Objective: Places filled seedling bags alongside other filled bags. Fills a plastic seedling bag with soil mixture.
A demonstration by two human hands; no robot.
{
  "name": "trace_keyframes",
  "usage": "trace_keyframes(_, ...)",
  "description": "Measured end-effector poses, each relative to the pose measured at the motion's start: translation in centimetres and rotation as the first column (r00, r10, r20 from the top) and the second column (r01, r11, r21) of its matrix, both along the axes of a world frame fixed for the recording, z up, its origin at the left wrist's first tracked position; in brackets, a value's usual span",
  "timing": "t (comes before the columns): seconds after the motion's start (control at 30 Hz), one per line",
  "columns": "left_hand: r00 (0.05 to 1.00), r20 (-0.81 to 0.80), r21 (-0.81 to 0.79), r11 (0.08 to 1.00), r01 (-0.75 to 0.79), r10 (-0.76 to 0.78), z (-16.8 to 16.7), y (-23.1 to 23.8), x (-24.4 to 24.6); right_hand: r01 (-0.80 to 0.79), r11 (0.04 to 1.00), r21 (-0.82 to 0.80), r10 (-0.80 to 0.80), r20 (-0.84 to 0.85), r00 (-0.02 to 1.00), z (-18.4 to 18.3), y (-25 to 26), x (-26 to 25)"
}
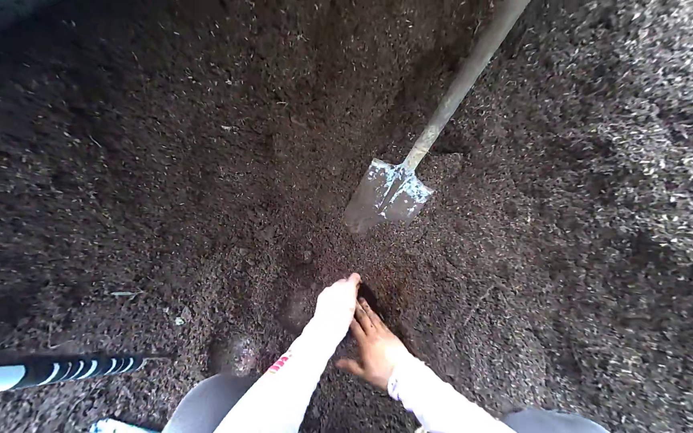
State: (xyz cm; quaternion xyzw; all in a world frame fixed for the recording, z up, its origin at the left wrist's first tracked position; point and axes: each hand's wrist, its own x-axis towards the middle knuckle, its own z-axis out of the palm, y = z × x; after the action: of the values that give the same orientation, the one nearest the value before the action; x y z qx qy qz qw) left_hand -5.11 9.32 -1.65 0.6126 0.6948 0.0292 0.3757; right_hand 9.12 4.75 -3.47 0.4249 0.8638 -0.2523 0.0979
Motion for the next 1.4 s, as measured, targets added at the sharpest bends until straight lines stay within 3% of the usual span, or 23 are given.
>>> trace_keyframes(0.1,0.979,0.110,0.026,0.985,0.169,-0.170,0.0,-3.3,1.7,0.038,0.995,0.088,-0.041,0.039,0.998,-2.1,-3.0,1.9)
trace_keyframes(0.3,0.858,0.281,0.132,0.903,0.409,-0.430,-3.0,-7.1,2.7,0.121,0.951,-0.284,0.015,0.434,0.901,-2.9,-3.9,0.9)
trace_keyframes(0.43,0.827,0.296,0.146,0.879,0.454,-0.477,-3.8,-7.1,2.7,0.082,0.917,-0.390,0.114,0.455,0.883,-4.7,-2.7,0.6)
trace_keyframes(0.5,0.828,0.301,0.149,0.881,0.450,-0.474,-4.2,-6.8,2.9,0.138,0.885,-0.445,0.101,0.472,0.876,-2.8,-1.8,-0.3)
trace_keyframes(0.57,0.839,0.310,0.136,0.894,0.427,-0.448,-4.4,-6.3,3.1,0.217,0.849,-0.482,0.070,0.510,0.857,1.7,-0.5,-1.7)
trace_keyframes(0.67,0.892,0.314,0.095,0.946,0.309,-0.324,-3.9,-5.0,3.4,0.193,0.883,-0.428,0.036,0.473,0.880,3.0,0.5,-1.9)
trace_keyframes(0.77,0.933,0.353,0.091,0.995,0.040,-0.070,-1.3,-2.9,1.7,0.044,0.964,-0.263,0.053,0.351,0.935,-0.5,2.7,-1.0)
trace_keyframes(0.87,0.937,0.336,0.087,0.987,-0.138,0.102,1.6,-1.3,-2.6,-0.015,0.998,-0.064,0.025,0.157,0.987,1.9,5.0,-1.2)
trace_keyframes(0.97,0.993,0.034,-0.039,0.993,-0.112,0.113,3.1,-1.0,-5.8,-0.185,0.980,0.076,0.185,0.013,0.983,3.1,6.5,-0.4)
trace_keyframes(1.03,0.987,-0.127,-0.111,0.987,-0.112,0.098,2.2,-1.2,-6.0,-0.278,0.955,0.102,0.275,0.043,0.960,2.0,6.9,0.0)
trace_keyframes(1.13,0.984,-0.153,-0.105,0.989,-0.106,0.090,0.0,-1.3,-5.3,-0.279,0.952,0.125,0.271,0.077,0.959,1.3,6.5,-0.2)
trace_keyframes(1.27,0.991,-0.097,-0.123,0.987,-0.104,0.092,2.1,-1.5,-6.4,-0.191,0.943,0.273,0.178,0.072,0.981,3.3,5.9,0.1)
trace_keyframes(1.33,0.986,-0.162,-0.169,0.983,-0.068,0.041,3.3,-2.1,-7.0,-0.113,0.913,0.393,0.130,-0.016,0.991,2.8,5.1,1.0)
trace_keyframes(1.4,0.972,-0.233,-0.204,0.977,-0.061,0.012,3.3,-2.9,-6.5,-0.114,0.920,0.375,0.134,-0.030,0.990,1.6,4.5,1.3)
